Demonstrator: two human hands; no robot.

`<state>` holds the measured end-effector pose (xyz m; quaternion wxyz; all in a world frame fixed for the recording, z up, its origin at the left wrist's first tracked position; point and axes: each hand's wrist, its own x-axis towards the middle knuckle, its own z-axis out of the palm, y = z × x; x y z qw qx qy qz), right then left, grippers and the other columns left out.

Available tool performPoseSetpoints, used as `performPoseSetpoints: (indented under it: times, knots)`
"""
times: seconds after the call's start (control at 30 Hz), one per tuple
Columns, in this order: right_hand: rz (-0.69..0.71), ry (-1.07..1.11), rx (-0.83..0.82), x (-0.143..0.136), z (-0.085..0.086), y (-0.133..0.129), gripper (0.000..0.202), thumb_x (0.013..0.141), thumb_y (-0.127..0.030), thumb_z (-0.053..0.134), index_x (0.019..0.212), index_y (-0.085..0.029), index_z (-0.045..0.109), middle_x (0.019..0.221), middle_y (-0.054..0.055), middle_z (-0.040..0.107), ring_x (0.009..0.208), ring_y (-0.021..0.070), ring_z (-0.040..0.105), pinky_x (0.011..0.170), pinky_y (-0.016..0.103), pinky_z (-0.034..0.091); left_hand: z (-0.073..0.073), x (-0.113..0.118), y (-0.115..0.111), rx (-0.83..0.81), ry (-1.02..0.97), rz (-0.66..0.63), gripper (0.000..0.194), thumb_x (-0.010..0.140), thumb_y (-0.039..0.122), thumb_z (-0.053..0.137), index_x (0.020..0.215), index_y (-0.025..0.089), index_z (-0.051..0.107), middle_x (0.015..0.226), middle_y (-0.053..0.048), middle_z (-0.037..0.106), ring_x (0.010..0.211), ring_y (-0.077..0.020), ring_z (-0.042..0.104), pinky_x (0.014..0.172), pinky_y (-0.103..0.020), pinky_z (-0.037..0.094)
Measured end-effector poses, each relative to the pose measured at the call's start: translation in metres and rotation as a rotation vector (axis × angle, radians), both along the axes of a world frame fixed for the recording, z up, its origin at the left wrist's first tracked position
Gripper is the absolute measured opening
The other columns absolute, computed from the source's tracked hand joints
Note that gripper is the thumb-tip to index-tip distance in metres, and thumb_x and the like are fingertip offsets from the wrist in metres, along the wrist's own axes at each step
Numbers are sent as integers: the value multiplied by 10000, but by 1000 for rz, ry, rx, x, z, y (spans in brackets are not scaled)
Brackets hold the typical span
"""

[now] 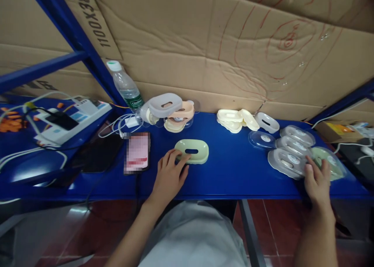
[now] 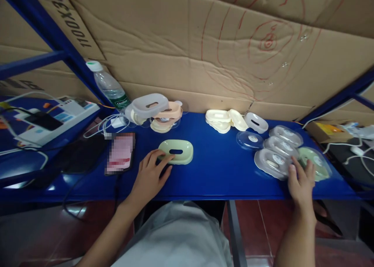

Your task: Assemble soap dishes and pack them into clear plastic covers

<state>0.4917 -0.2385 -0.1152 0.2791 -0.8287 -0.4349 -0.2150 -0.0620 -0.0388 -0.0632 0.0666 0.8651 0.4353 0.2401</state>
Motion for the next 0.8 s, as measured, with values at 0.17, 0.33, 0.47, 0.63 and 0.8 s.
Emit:
performPoseSetpoints:
  times: [0.17,0.33,0.47,0.63,0.8]
  knots:
    - [17,-66,149,-43,51,36,743,1007,-730,399,1358,-163,726,1530,269,566,1469,411,525,1180,590,416,-2,2,0,57,15,8,350,1057,243,537,1372,261,689,1345,-150,637,1400,-381,527,1082,-576,515]
    - [308,-52,-95,-131,88,154,558,1038,-553,487,1419,-189,667,1409,175,704,1332,347,631,1154,527,469,-7,0,2,128,-30,-1,338,1048,243,586,1373,219,677,1312,-149,660,1348,-374,559,1066,-560,548]
    - [190,-34,-312,-165,89,231,501,982,-400,563,1372,-108,675,1413,239,687,1252,415,652,1068,582,490,-11,-3,4,116,-158,-42,216,1034,253,629,1225,222,725,1359,-155,614,1318,-353,596,1075,-545,568]
    - [206,-56,-207,-175,94,205,394,1046,-328,469,1280,-111,701,1294,209,740,1203,354,687,1020,489,536,-13,-5,6,5,-297,19,186,1047,285,625,1206,241,712,1534,-148,541,1414,-354,588,1113,-541,568]
    - [689,-184,-65,-226,81,133,258,1055,-270,577,1271,-221,711,1210,109,792,1138,293,726,998,475,537,2,-8,4,15,-492,168,192,1053,311,644,1217,236,709,1383,-108,646,1326,-284,652,1150,-482,548]
